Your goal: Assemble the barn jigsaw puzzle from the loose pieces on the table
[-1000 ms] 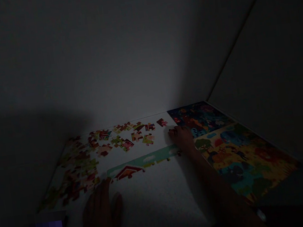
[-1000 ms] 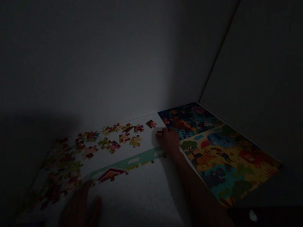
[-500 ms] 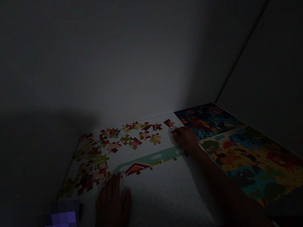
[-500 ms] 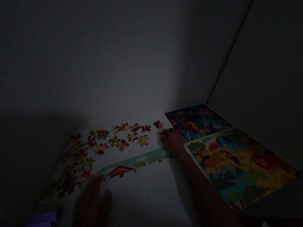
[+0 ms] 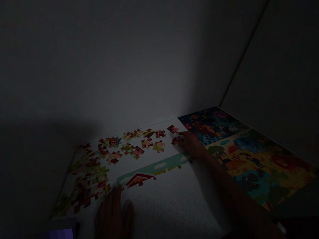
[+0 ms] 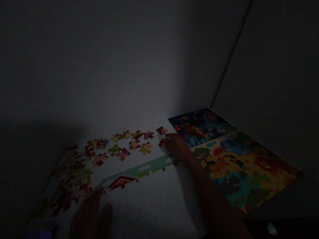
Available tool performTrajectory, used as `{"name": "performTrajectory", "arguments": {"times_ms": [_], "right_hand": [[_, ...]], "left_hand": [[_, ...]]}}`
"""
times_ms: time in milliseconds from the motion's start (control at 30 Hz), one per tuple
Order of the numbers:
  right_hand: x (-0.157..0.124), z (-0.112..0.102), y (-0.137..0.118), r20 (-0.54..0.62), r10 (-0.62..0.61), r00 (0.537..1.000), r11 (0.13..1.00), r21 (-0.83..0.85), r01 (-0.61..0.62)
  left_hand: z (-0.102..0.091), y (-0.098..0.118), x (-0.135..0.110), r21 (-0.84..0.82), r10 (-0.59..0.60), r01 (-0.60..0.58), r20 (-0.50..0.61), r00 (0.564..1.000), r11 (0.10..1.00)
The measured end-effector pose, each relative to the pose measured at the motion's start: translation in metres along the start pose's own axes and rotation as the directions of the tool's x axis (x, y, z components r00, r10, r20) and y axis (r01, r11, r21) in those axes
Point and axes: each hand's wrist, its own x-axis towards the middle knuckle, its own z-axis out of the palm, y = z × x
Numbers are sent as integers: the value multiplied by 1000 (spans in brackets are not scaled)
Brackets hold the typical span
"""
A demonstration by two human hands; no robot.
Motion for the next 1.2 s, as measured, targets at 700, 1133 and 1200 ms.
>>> {"name": "performTrajectory", "arguments": {"times_ms": [700, 1133, 1200], "right_hand": [[-4, 1, 10, 23, 16, 1000, 973, -233, -10], [-3, 3, 7, -13, 54, 998, 976, -208, -56], [-3, 3, 6, -19, 64, 998, 977, -202, -67]], "left_hand": [[-2, 3, 1, -25, 5, -5, -13, 1000, 1000], [-5, 4, 2, -16, -18, 18, 27, 999, 1000], [-3, 3, 0, -9, -27, 27, 31, 999, 1000]]}}
